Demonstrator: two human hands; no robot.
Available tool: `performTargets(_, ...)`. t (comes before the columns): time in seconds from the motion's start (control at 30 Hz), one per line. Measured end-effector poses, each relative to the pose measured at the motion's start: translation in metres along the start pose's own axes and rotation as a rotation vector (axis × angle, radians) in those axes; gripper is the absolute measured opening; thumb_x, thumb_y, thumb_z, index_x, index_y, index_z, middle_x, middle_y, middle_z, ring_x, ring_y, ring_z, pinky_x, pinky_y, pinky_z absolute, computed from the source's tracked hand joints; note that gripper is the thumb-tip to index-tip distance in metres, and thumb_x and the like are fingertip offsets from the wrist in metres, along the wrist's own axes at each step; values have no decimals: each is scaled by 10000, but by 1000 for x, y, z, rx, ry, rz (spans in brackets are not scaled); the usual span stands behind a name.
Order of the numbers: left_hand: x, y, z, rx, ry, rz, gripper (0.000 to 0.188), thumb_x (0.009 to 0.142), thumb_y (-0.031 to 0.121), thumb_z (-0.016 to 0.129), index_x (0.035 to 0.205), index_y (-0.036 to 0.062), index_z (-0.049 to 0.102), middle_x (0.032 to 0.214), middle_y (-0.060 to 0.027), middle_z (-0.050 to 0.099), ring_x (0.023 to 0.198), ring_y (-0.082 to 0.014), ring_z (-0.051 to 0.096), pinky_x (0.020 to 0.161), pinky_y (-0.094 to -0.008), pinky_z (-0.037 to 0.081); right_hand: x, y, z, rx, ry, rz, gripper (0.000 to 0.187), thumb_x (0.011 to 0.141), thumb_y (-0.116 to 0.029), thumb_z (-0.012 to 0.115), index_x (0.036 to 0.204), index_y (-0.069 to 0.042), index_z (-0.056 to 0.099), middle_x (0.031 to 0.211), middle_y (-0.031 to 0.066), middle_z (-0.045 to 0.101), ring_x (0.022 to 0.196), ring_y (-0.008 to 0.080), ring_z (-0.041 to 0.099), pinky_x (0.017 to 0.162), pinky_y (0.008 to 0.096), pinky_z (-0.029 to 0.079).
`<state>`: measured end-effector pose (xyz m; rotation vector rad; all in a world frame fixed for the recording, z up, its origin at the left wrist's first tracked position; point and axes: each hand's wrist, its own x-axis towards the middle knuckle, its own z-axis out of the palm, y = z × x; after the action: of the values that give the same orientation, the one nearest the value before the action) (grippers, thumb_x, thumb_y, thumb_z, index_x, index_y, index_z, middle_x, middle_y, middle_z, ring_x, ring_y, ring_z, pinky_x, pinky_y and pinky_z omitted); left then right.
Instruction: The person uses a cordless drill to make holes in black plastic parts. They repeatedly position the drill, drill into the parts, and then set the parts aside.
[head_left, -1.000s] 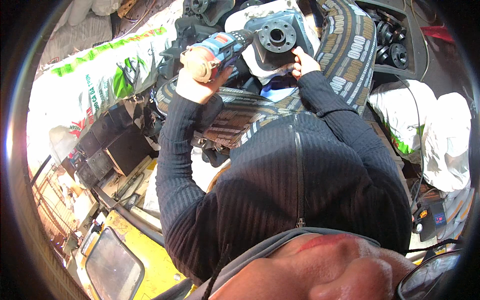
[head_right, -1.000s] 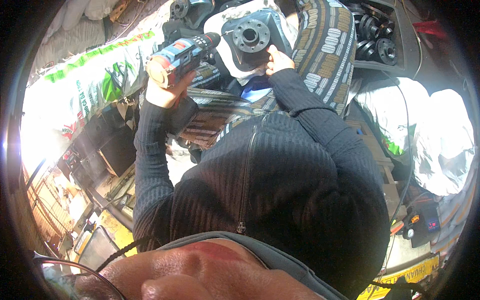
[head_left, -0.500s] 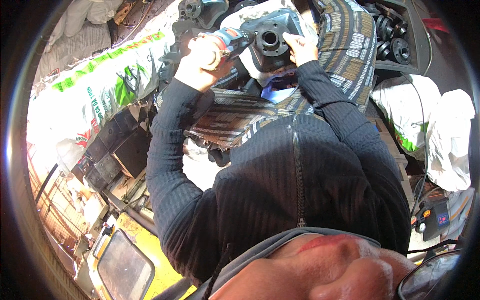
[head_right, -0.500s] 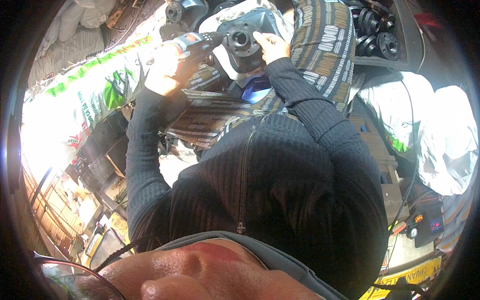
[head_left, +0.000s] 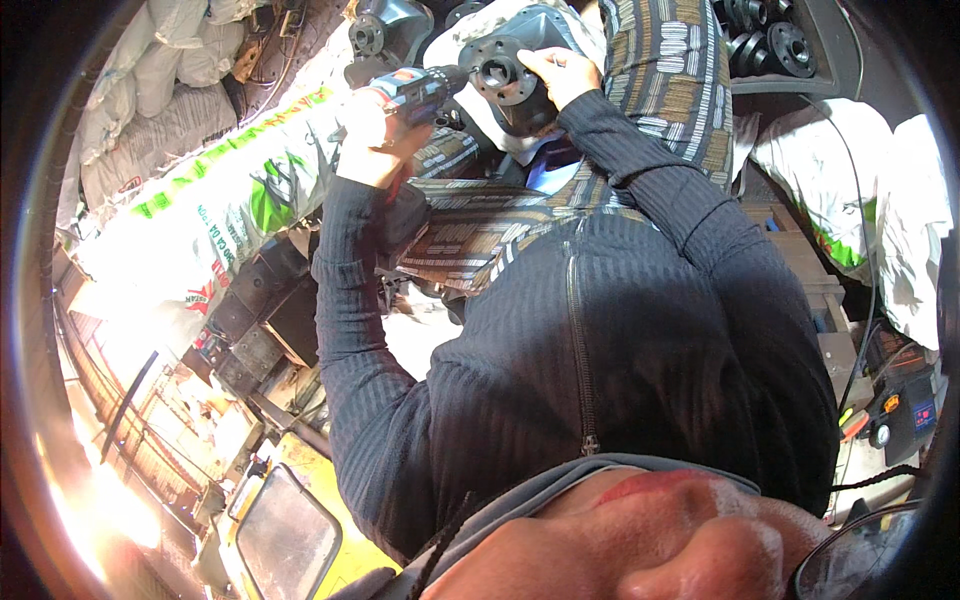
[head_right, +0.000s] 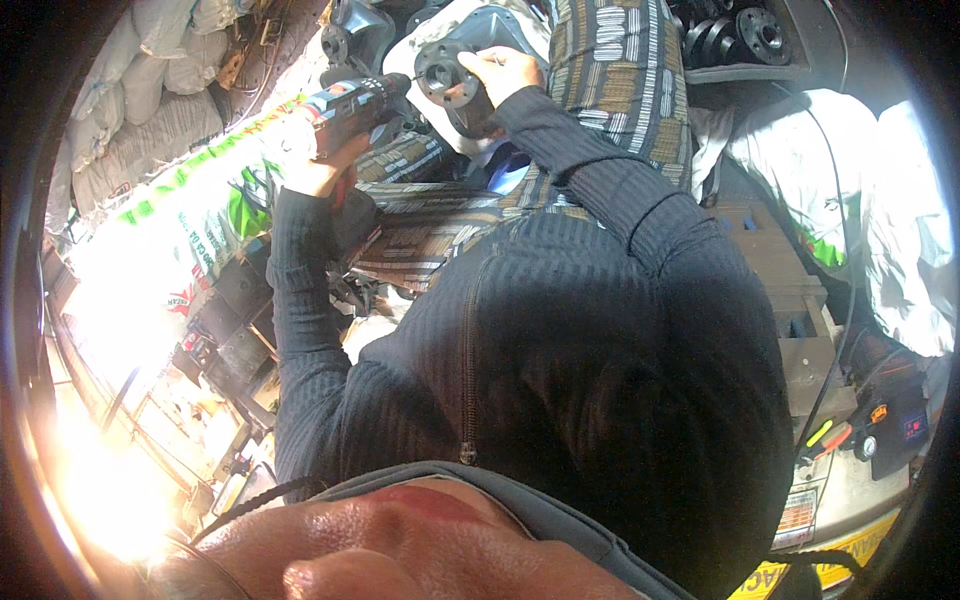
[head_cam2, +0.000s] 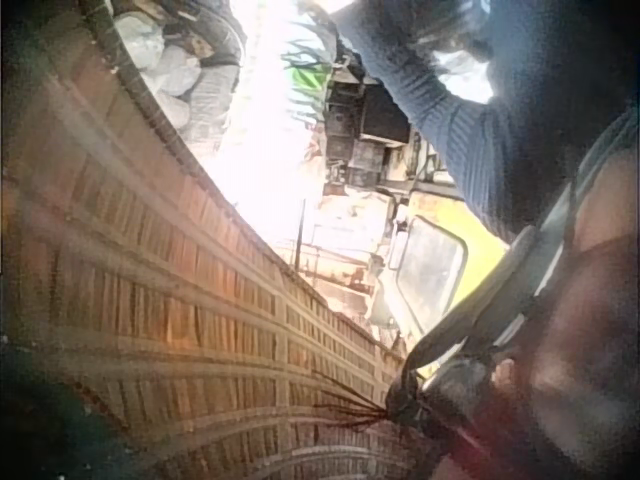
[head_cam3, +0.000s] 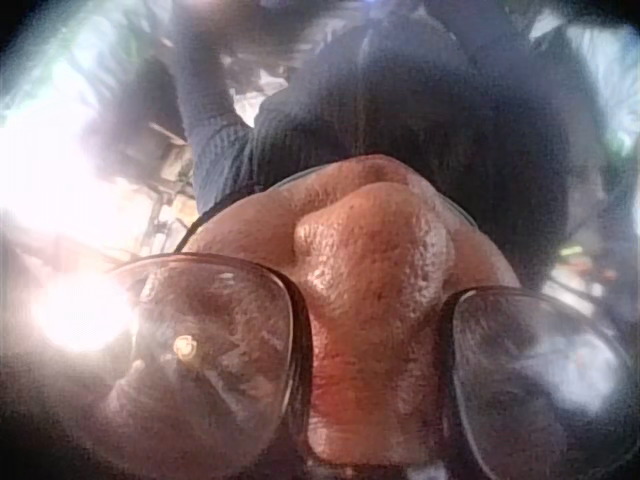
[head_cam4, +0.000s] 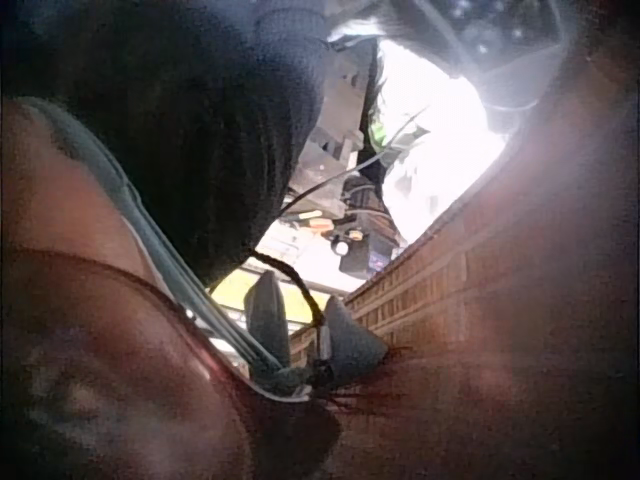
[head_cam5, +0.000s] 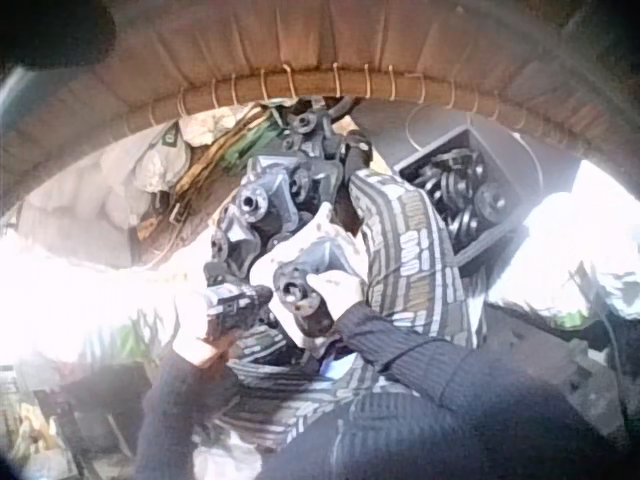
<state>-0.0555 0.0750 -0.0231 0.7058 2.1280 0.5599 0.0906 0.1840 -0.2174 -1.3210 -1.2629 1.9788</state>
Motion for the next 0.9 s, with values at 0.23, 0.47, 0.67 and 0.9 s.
performTargets(0.23, 0, -6, -2, -85, -57, 52, 503, 704, -74, 621, 1151, 48, 426, 901, -77, 598, 511, -106, 531, 339, -209, 409, 3, 2, 5, 35, 7, -89, 237, 746, -267, 707, 794, -40, 657, 601, -53, 529, 488, 23, 388, 432, 193, 301)
performTargets(0.47, -1, -6, 0, -167, -8, 153, 458, 729, -24, 620, 1145, 15, 433, 789, -97, 597, 419, -131, 496, 327, -241, 389, 2, -5, 1, 10, 3, -115, 222, 745, -261, 710, 781, -50, 650, 579, -54, 499, 445, 15, 361, 393, 189, 262)
performTargets(0.67, 1, -6, -3, -66, -13, 19, 483, 726, -19, 644, 1158, 35, 435, 805, -75, 592, 458, -118, 510, 352, -240, 404, 4, -3, 0, 104, -12, -31, 219, 748, -266, 708, 773, -58, 643, 541, -65, 445, 409, 9, 316, 369, 189, 223)
performTargets(0.9, 2, 3, -1, -44, -40, 110, 485, 726, -17, 636, 1171, 26, 449, 787, -77, 599, 433, -110, 495, 349, -240, 402, 3, 2, 0, 79, -7, -10, 216, 753, -261, 707, 778, -57, 643, 549, -62, 453, 412, 13, 316, 369, 193, 226)
